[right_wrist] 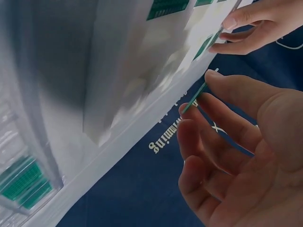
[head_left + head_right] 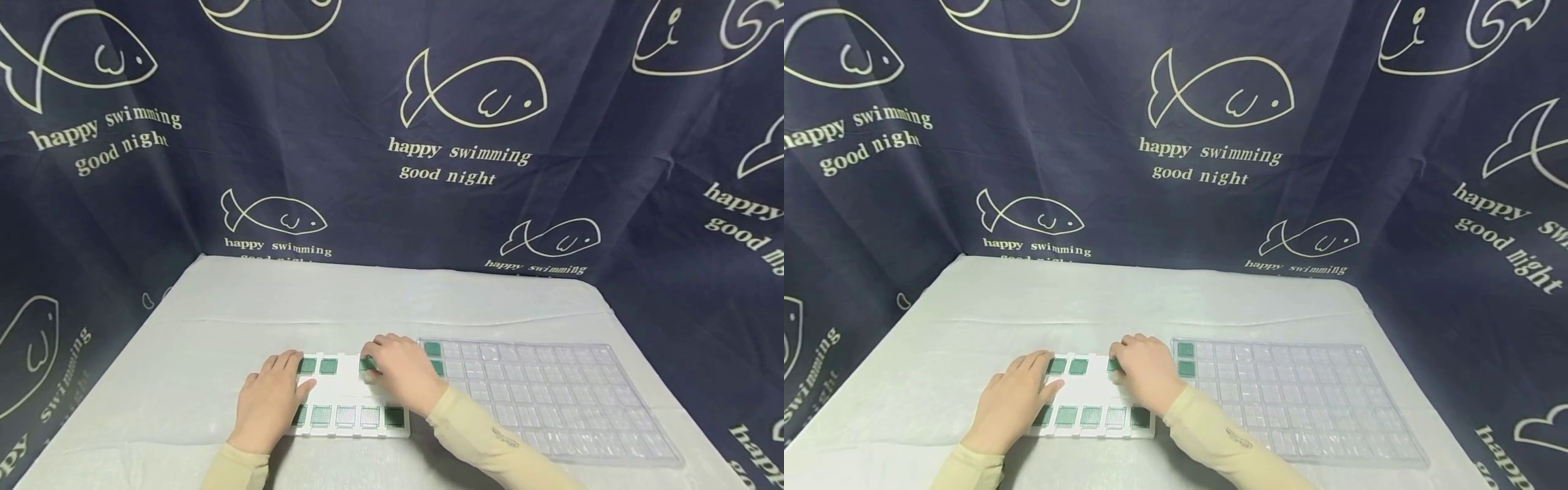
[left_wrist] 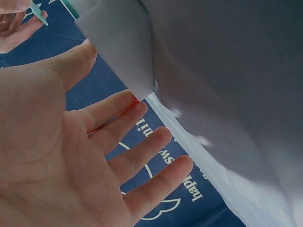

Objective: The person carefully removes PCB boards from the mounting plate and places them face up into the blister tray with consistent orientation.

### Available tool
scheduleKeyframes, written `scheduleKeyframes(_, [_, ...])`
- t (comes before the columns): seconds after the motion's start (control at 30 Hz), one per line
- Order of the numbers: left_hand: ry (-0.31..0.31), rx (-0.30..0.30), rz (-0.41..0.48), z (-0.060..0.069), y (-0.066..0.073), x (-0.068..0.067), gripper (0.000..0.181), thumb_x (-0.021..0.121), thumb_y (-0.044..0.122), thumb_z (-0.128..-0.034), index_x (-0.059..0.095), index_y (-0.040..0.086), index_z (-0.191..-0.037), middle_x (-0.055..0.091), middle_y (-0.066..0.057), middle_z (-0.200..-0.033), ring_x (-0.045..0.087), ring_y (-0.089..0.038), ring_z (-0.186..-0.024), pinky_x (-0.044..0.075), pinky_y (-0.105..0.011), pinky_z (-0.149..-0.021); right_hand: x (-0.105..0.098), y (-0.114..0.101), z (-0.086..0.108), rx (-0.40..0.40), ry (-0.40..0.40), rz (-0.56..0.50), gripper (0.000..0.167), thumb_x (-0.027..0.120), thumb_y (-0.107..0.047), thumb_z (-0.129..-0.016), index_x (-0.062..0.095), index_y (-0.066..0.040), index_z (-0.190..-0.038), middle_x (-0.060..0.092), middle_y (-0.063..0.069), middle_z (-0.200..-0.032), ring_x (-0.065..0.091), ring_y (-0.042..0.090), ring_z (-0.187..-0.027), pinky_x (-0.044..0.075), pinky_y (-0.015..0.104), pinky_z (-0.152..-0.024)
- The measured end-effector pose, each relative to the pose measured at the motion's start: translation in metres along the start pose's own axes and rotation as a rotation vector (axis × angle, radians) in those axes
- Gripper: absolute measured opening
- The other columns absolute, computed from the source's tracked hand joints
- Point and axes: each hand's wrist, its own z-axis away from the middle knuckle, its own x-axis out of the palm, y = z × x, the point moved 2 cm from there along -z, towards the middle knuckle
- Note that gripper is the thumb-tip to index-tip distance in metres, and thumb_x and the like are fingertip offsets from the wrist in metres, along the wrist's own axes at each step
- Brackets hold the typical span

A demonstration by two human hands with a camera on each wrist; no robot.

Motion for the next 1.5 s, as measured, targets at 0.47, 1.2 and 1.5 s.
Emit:
scheduleKeyframes(0.47, [-0.007,-0.007,0.013,0.001,0.000,0.000,0.056,0.076,0.038,-0.0900,0.063,0.004,-0.132,0.067,-0.011,-0.133,0.062,-0.032,-0.122,0.055,-0.051,-0.084,-0.005,0.019,0.021,0.066,0.060,-0.022,0.022,0.086,-0.024,-0.081,0.076,-0.017,-0.100,0.075,-0.004,-0.095,0.070,0.014,-0.085,0.058,0.031,-0.075])
scheduleKeyframes(1.2, [0.004,0.005,0.007,0.001,-0.001,0.001,0.056,0.076,0.038,-0.0896,0.063,0.003,-0.132,0.067,-0.011,-0.132,0.063,-0.033,-0.121,0.055,-0.051,-0.084,-0.006,0.044,0.054,0.163,0.104,-0.031,0.024,0.089,-0.020,-0.075,0.071,-0.018,-0.091,0.071,-0.007,-0.088,0.069,0.013,-0.082,0.058,0.031,-0.074])
scheduleKeyframes(1.5, [-0.016,-0.001,0.007,0.000,0.000,-0.002,0.056,0.075,0.038,-0.0907,0.062,0.004,-0.133,0.067,-0.012,-0.133,0.062,-0.033,-0.122,0.055,-0.052,-0.085,-0.002,0.056,0.066,0.186,0.079,-0.029,0.034,0.089,-0.019,-0.075,0.074,-0.013,-0.105,0.075,-0.002,-0.100,0.072,0.017,-0.092,0.061,0.035,-0.081])
